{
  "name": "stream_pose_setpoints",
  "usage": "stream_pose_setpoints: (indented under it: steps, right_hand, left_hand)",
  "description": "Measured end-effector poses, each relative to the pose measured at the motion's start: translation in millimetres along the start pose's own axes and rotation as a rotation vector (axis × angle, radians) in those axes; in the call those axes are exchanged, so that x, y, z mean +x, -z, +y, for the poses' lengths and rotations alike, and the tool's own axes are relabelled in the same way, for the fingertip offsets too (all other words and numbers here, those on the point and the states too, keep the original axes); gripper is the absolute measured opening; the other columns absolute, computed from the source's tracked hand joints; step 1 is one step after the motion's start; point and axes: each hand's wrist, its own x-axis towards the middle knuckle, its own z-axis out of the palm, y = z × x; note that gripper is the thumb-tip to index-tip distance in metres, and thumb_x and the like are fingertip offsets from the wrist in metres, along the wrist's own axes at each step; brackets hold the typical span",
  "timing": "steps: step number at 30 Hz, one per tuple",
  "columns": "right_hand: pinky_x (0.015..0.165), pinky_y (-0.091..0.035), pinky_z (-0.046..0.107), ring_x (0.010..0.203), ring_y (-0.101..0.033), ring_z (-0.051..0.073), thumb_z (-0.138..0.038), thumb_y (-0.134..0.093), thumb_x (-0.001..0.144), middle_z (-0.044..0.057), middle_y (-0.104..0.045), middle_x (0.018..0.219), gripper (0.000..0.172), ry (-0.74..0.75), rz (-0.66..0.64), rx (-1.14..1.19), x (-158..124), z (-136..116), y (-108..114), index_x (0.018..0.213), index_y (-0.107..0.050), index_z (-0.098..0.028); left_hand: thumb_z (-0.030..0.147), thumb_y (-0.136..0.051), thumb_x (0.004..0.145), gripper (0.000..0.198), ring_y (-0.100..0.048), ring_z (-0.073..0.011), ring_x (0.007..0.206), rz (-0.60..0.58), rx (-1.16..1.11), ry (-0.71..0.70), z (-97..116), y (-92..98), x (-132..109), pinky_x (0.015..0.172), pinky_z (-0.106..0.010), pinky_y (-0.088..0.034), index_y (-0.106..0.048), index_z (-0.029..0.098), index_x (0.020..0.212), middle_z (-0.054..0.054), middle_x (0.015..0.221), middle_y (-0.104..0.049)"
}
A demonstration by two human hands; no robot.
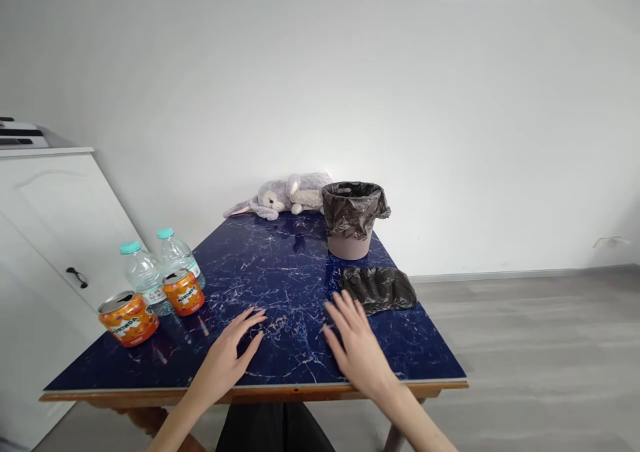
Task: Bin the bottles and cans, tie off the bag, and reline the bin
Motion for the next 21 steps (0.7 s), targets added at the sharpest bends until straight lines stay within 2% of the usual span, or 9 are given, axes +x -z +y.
stream_pose_setpoints:
  steps: [3, 5, 7, 10, 12, 16, 21]
  right_hand:
    - [0.127, -0.038, 0.049, 0.157, -0.036, 0.024, -0.027, -0.039, 0.111, 0.004, -0.051, 0.162, 0.047, 0.169, -0.126, 0.237, 6.3, -28.7, -0.8, 0.156, -0.052, -0.029]
    - [0.127, -0.04, 0.047, 0.154, -0.041, 0.024, -0.027, -0.043, 0.11, 0.003, -0.054, 0.159, 0.045, 0.183, -0.215, 0.308, 14.6, -39.9, -4.6, 0.152, -0.057, -0.03]
    - [0.129, -0.036, 0.05, 0.155, -0.04, 0.026, -0.029, -0.045, 0.109, 0.003, -0.052, 0.161, 0.044, 0.164, -0.25, 0.287, 20.9, -46.6, -11.5, 0.151, -0.058, -0.029]
    - [0.131, -0.029, 0.054, 0.157, -0.035, 0.028, -0.03, -0.043, 0.11, 0.006, -0.044, 0.166, 0.047, 0.121, -0.22, 0.179, 22.4, -51.3, -22.9, 0.155, -0.054, -0.026]
    - [0.131, -0.03, 0.053, 0.157, -0.035, 0.028, -0.033, -0.042, 0.111, 0.008, -0.041, 0.167, 0.048, 0.085, -0.195, 0.14, 20.2, -51.8, -27.9, 0.156, -0.053, -0.023]
    - [0.131, -0.031, 0.051, 0.155, -0.038, 0.026, -0.035, -0.039, 0.111, 0.005, -0.045, 0.165, 0.047, 0.035, -0.193, 0.164, 17.6, -49.4, -30.7, 0.155, -0.055, -0.025]
    - [0.131, -0.031, 0.05, 0.155, -0.039, 0.025, -0.039, -0.043, 0.11, 0.001, -0.049, 0.162, 0.044, -0.023, -0.204, 0.251, 18.3, -47.5, -30.0, 0.15, -0.06, -0.029]
  left_hand:
    - [0.047, -0.046, 0.109, 0.043, -0.042, -0.0299, 0.154, -0.085, 0.054, -0.042, -8.7, -1.0, 7.5, 0.123, -0.056, -0.041, -0.055, 0.033, 0.149, -0.003, 0.161, -0.053]
    - [0.052, -0.046, 0.108, 0.053, -0.036, -0.0307, 0.157, -0.165, 0.102, -0.057, -15.9, -1.7, 18.9, 0.126, -0.057, -0.036, -0.047, 0.032, 0.157, -0.004, 0.167, -0.044]
    - [0.057, -0.044, 0.108, 0.06, -0.032, -0.032, 0.158, -0.205, 0.146, -0.041, -22.4, -4.2, 32.3, 0.127, -0.057, -0.033, -0.043, 0.029, 0.161, -0.006, 0.169, -0.04]
    - [0.056, -0.04, 0.109, 0.06, -0.031, -0.0324, 0.159, -0.159, 0.194, -0.011, -28.4, -12.7, 43.7, 0.128, -0.056, -0.032, -0.044, 0.026, 0.161, -0.006, 0.168, -0.041]
    - [0.052, -0.037, 0.11, 0.056, -0.034, -0.032, 0.158, -0.1, 0.216, -0.014, -30.5, -19.6, 41.3, 0.128, -0.056, -0.033, -0.047, 0.026, 0.159, -0.005, 0.167, -0.043]
    - [0.046, -0.039, 0.111, 0.051, -0.04, -0.031, 0.155, -0.014, 0.235, -0.048, -33.8, -28.0, 23.6, 0.126, -0.055, -0.037, -0.049, 0.029, 0.158, -0.003, 0.164, -0.048]
    - [0.047, -0.04, 0.111, 0.051, -0.039, -0.0302, 0.155, -0.029, 0.235, -0.037, -36.7, -26.4, 14.5, 0.126, -0.055, -0.038, -0.049, 0.029, 0.158, -0.003, 0.165, -0.047]
